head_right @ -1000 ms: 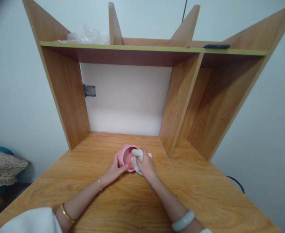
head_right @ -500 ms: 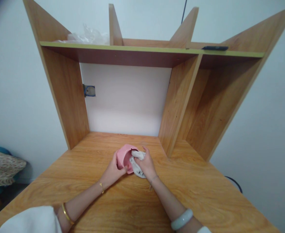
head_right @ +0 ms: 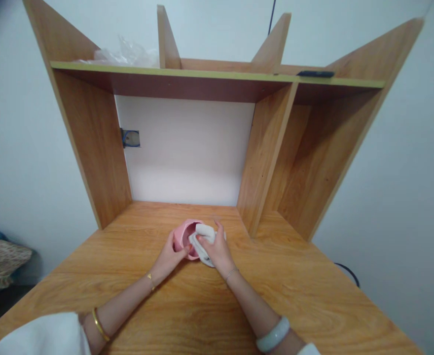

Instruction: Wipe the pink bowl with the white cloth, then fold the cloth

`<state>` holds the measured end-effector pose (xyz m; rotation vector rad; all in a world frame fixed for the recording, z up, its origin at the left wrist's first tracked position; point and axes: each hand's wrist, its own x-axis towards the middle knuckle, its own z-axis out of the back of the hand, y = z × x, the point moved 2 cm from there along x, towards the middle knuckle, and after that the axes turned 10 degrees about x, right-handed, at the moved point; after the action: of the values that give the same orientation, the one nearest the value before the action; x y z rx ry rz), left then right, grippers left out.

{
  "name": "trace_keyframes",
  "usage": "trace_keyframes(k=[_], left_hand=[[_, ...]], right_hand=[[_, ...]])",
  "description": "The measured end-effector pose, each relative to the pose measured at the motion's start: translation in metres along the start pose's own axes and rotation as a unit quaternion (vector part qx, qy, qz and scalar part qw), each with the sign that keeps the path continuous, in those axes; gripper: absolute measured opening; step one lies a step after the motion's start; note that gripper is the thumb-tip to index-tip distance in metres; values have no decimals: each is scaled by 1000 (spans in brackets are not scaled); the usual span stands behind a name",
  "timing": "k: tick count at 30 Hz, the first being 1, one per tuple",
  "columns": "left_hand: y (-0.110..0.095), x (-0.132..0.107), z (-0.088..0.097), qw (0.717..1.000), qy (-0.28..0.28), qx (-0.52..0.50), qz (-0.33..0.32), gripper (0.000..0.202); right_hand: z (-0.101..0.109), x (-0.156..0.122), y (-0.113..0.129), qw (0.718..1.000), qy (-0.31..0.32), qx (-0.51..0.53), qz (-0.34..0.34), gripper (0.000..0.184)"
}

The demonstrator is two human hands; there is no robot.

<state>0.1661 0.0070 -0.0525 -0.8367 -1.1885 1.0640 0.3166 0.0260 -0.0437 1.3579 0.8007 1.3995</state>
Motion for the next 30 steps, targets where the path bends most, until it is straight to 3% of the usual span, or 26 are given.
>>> trace_keyframes(k=[7,15,20,25,30], left_hand=[[10,8,-3,1000,-7,-9,3,56],[1,2,-4,999,27,7,-19,62],[-15,-4,3,990,17,140,-22,68],[-43,-8,19,945,24,321,-58,77],[-50,-10,27,940,7,330,-86,72]], right_hand=[[-3,1,-9,999,33,-20,-27,93],[1,14,-21,999,-12,-39,-17,77],[4,13,-12,997,-26,-73,-24,75],[4,8,6,992,-21,-127,-14,79],[3,-3,30,978,-5,-203,45,79]])
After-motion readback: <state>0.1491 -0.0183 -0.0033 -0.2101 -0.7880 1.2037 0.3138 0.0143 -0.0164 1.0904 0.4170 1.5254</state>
